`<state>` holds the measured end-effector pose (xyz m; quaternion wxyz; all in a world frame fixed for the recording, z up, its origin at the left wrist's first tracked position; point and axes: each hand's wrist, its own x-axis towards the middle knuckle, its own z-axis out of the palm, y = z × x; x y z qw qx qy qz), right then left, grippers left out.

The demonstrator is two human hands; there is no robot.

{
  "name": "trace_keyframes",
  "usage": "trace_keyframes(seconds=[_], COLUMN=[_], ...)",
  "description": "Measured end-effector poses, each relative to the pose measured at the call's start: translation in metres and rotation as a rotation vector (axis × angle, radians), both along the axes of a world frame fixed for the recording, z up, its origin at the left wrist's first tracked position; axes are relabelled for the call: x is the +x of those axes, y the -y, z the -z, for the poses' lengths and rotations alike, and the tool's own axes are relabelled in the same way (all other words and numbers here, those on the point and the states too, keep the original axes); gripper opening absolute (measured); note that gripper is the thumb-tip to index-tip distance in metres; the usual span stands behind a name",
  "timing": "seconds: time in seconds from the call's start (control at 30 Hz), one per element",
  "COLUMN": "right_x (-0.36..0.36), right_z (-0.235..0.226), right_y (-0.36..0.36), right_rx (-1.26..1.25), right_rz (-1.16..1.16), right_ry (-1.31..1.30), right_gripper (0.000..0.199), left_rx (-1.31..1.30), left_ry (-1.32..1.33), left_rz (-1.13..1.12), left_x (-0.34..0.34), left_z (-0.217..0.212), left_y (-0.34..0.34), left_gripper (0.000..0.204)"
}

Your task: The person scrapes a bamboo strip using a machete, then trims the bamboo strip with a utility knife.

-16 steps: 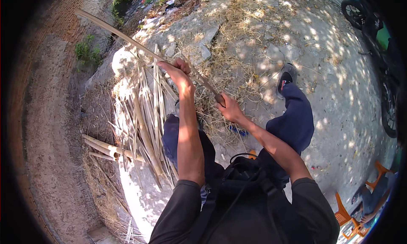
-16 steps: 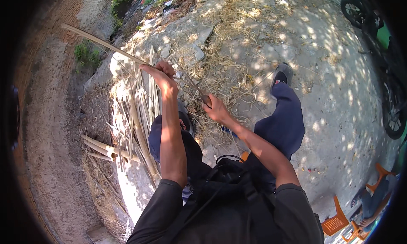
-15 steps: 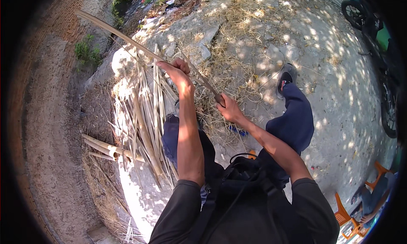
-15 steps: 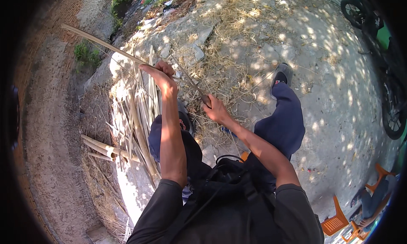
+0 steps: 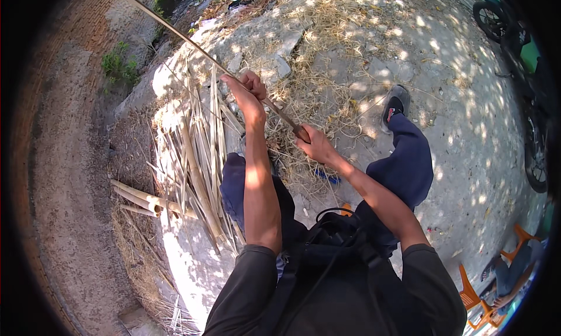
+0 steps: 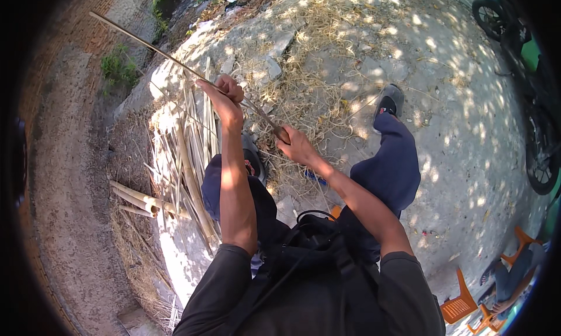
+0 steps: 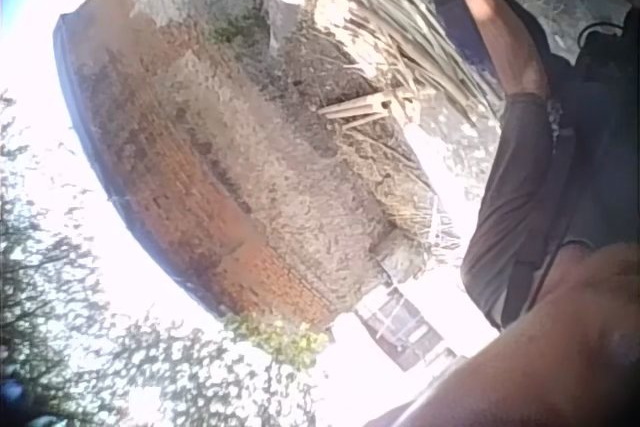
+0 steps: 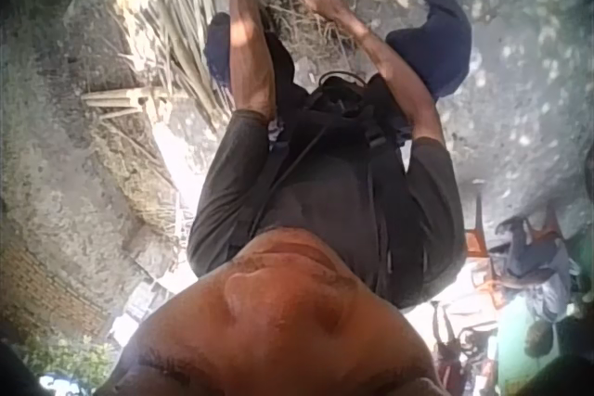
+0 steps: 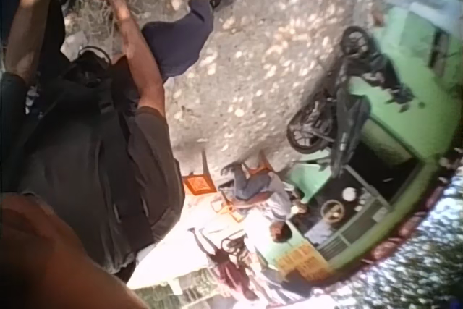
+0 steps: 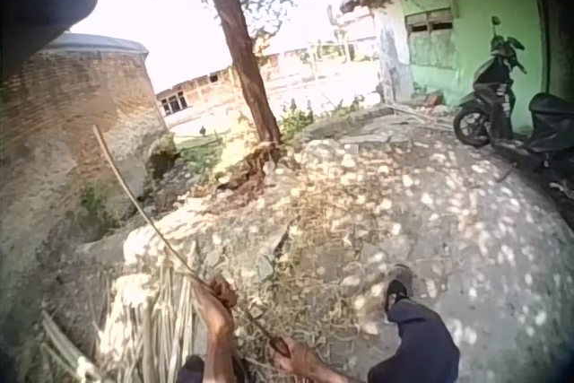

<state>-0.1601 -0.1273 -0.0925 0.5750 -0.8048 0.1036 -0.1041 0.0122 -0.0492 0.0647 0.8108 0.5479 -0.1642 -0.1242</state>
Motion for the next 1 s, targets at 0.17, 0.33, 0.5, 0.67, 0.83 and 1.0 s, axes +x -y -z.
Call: trace_keyframes(seconds=[0.17,0.33,0.5,0.67,0.83,1.0], right_x=[-0.008,-0.01,-0.003,-0.01,-0.014,-0.022], right_z=[-0.012,-0.02,0.012,0.002,-0.028,0.033], right_y=[-0.018,-0.02,-0.014,-0.02,-0.023,-0.026], right_rx=[0.005,0.048,-0.221,-0.02,0.088,-0.046], right_rz=[0.088,0.117,0.088,0.091,0.013,0.065], right_ry=[0.027,-0.001,0.185,-0.074,-0.133,-0.091], right_gripper=[0.041,0.043,0.044,0.046,0.044,0.052], left_rx=[0.003,0.008,0.025,0.074,0.026,0.03], left_ry=[0.063,0.036,0.052,0.055,0.066,0.054], left_rz=[-0.119,-0.124,-0.152,-0.171,-0.2,-0.256], left_x=[0.007,0.005,0.004,0.005,0.007,0.004], left_z=[0.011,0.007,0.006,0.006,0.006,0.008], left_y=[-0.002,0.002,0.007,0.002,0.0,0.002], left_gripper=[0.078,0.078,0.079,0.079,0.079,0.079])
